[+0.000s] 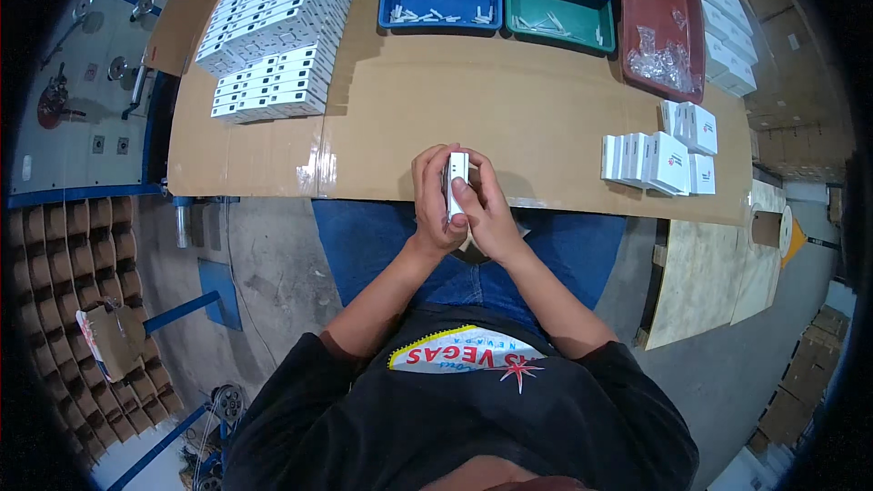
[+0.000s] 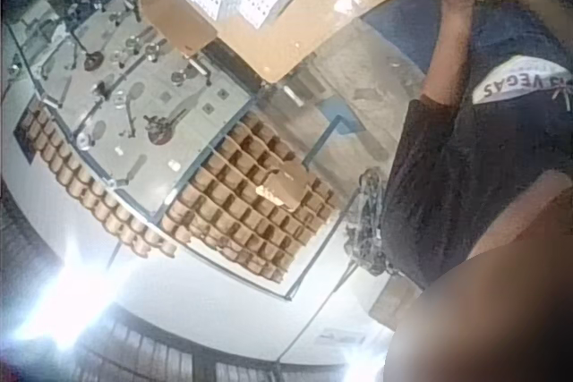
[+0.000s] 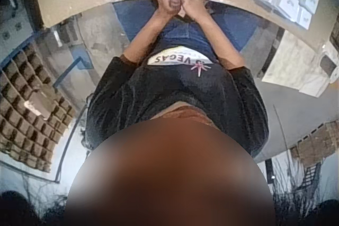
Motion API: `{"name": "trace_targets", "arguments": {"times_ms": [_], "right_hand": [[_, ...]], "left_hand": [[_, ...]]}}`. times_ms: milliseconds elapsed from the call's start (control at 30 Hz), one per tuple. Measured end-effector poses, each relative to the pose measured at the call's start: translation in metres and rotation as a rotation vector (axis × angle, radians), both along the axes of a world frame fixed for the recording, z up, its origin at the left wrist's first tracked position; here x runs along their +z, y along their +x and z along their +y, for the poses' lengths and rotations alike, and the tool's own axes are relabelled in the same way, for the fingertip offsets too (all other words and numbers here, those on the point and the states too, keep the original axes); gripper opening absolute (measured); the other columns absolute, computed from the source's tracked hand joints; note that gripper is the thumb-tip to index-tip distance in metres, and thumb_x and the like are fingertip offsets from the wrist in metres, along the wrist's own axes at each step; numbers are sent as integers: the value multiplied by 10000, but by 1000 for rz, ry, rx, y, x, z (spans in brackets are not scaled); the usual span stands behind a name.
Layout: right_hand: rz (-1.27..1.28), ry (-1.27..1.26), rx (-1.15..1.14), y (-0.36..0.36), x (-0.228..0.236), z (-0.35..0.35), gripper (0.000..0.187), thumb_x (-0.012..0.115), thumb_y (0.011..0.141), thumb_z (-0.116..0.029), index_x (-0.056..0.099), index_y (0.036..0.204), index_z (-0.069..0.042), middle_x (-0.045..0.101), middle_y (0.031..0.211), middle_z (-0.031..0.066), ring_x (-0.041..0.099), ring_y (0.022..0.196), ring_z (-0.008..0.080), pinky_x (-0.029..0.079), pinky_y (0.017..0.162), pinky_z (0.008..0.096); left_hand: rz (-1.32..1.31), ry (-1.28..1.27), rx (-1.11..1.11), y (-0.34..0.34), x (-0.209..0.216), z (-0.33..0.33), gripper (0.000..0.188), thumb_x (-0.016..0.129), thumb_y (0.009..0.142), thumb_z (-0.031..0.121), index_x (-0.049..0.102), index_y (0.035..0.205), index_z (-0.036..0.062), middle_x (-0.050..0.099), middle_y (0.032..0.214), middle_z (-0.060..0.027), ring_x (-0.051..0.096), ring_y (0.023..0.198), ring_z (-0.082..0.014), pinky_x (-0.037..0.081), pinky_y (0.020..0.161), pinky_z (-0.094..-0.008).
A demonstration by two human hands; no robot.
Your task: Sorting small blue electronic or plastic components from a tray into individual white boxes and stacking them on a workbench.
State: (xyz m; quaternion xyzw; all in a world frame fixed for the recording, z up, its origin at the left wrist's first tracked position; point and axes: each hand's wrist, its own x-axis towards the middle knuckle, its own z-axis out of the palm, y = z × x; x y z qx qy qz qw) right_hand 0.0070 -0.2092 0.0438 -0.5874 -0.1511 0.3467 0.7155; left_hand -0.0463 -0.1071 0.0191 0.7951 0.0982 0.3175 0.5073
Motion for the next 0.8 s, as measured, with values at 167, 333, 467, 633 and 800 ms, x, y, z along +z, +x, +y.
{"name": "trace_targets", "arguments": {"times_ms": [167, 333, 467, 633, 800], "right_hand": [[-177, 51, -115, -6, -5, 3, 426, 482, 1101, -227, 379, 1486, -78, 578, 1286, 124, 602, 1150, 156, 519, 945, 321], [-153, 46, -61, 0, 0, 1, 422, 395, 1123, -248, 385, 1506, -71, 586, 1327, 138, 630, 1197, 218, 540, 963, 344], [255, 106, -133, 27, -3, -6, 466, 424, 1104, -264, 404, 1522, -59, 598, 1307, 138, 639, 1179, 232, 583, 932, 391], [403, -11, -93, 56, -23, -42, 615, 490, 962, -132, 380, 1560, -39, 571, 1372, 149, 617, 1196, 280, 607, 954, 506], [65, -410, -110, 78, -36, -64, 427, 579, 873, 2, 561, 1300, -9, 679, 1103, 96, 690, 916, 190, 637, 765, 389]], "left_hand": [[-56, -287, 175, 4, -6, -6, 1153, 271, 828, 962, 410, 1402, -28, 482, 1236, -122, 525, 1092, -218, 464, 966, -379], [-120, -447, 69, 6, -3, 12, 1087, 279, 886, 906, 400, 1432, -26, 527, 1267, -150, 604, 1099, -233, 527, 926, -358], [-52, -997, 165, 21, -9, 25, 969, 289, 937, 850, 433, 1419, 22, 621, 1216, -172, 679, 1072, -295, 558, 953, -424], [329, -1375, -11, 3, -15, 58, 450, 598, 933, 85, 482, 1366, 37, 672, 1152, -158, 718, 999, -248, 603, 847, -365], [593, -960, -252, 6, -18, 74, 414, 655, 902, 64, 529, 1293, 13, 686, 1068, -98, 719, 920, -176, 599, 790, -323]]}}
